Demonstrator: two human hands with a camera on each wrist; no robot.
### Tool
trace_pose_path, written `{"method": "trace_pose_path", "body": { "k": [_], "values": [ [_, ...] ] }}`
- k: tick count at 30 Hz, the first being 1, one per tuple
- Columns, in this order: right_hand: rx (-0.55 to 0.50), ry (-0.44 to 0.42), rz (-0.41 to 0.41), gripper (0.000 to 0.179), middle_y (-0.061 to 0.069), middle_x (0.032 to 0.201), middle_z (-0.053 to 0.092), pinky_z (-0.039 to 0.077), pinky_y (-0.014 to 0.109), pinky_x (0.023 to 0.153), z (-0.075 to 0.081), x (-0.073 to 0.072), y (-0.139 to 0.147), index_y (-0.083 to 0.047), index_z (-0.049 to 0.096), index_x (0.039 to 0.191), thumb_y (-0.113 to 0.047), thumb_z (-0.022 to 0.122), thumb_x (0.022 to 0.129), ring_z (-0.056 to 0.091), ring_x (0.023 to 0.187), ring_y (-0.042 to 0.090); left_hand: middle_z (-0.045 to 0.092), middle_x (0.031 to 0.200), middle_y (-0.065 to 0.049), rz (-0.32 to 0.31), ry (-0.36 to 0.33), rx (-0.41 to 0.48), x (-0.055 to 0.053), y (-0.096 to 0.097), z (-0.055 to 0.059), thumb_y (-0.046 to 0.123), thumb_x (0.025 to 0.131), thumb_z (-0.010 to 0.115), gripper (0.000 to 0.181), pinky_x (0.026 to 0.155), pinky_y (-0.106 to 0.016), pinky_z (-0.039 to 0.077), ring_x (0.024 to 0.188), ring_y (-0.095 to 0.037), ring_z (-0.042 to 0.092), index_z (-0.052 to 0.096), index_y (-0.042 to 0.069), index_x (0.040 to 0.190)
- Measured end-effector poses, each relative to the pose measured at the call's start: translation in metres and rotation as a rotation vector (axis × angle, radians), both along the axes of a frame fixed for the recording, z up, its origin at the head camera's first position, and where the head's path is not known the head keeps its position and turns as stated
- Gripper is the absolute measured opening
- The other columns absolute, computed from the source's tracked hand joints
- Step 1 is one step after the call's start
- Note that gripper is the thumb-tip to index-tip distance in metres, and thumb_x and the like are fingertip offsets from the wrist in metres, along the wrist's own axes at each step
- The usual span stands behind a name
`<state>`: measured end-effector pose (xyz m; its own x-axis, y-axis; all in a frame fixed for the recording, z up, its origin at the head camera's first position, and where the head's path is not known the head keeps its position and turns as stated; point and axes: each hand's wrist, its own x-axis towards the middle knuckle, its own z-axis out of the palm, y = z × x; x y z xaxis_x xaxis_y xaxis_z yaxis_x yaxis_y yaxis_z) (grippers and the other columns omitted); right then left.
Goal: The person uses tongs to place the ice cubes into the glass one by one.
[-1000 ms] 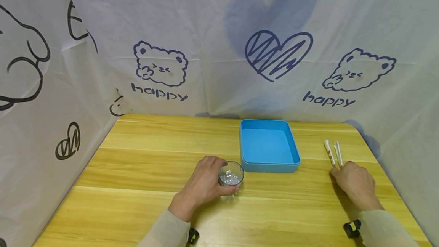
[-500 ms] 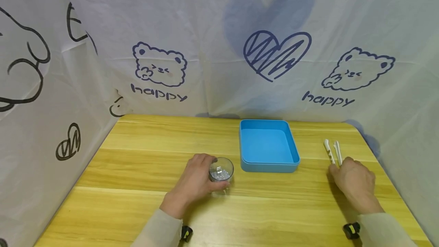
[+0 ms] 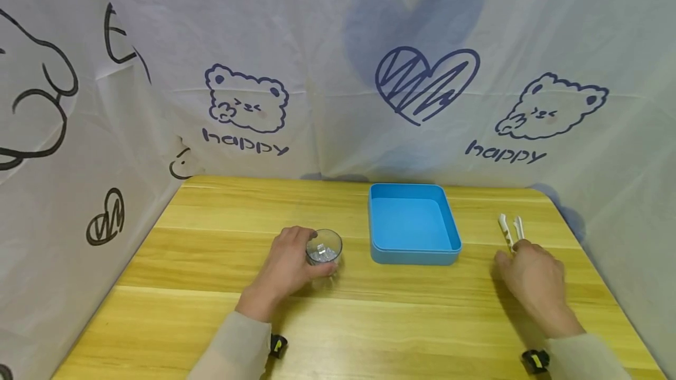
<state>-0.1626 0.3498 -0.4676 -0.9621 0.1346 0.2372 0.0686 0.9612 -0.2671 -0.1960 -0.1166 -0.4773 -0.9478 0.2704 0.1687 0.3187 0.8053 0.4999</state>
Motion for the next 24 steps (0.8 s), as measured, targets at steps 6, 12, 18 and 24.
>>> {"method": "trace_pose_path", "body": {
  "k": [6, 12, 18, 24],
  "values": [
    [-0.049, 0.078, 0.082, 0.037, 0.031, 0.096, 0.071, 0.050, 0.065, 0.075, -0.004, 0.009, -0.023, 0.015, 0.068, 0.111, -0.019, 0.066, 0.095, 0.067, 0.085, 0.049, 0.064, 0.135, -0.019, 0.015, 0.003, 0.000, -0.010, -0.007, 0.001, 0.055, 0.081, 0.087, 0.083, 0.117, -0.055, 0.039, 0.130, -0.039, 0.054, 0.060, -0.002, 0.136],
    [-0.099, 0.065, 0.154, 0.042, 0.030, 0.111, 0.071, 0.052, 0.065, 0.084, -0.005, 0.021, -0.047, 0.011, 0.067, 0.120, -0.023, 0.072, 0.097, 0.065, 0.102, 0.050, 0.063, 0.136, -0.020, 0.045, -0.002, -0.026, -0.023, -0.012, 0.001, 0.056, 0.082, 0.086, 0.085, 0.117, -0.054, 0.039, 0.128, -0.038, 0.055, 0.058, -0.002, 0.138],
    [-0.105, 0.070, 0.211, 0.045, 0.032, 0.122, 0.069, 0.050, 0.068, 0.093, -0.008, 0.033, -0.065, 0.010, 0.066, 0.125, -0.024, 0.073, 0.097, 0.063, 0.113, 0.054, 0.060, 0.142, -0.021, 0.083, -0.028, -0.038, -0.033, -0.014, 0.000, 0.056, 0.083, 0.085, 0.089, 0.118, -0.054, 0.038, 0.131, -0.038, 0.053, 0.055, -0.002, 0.144],
    [-0.102, 0.056, 0.222, 0.050, 0.032, 0.129, 0.066, 0.048, 0.067, 0.100, -0.016, 0.046, -0.072, 0.009, 0.062, 0.132, -0.025, 0.073, 0.096, 0.061, 0.120, 0.053, 0.047, 0.155, -0.032, 0.148, -0.054, -0.030, -0.022, -0.012, 0.003, 0.056, 0.086, 0.083, 0.110, 0.122, -0.059, 0.033, 0.144, -0.047, 0.043, 0.032, -0.009, 0.159]
  ]
}}
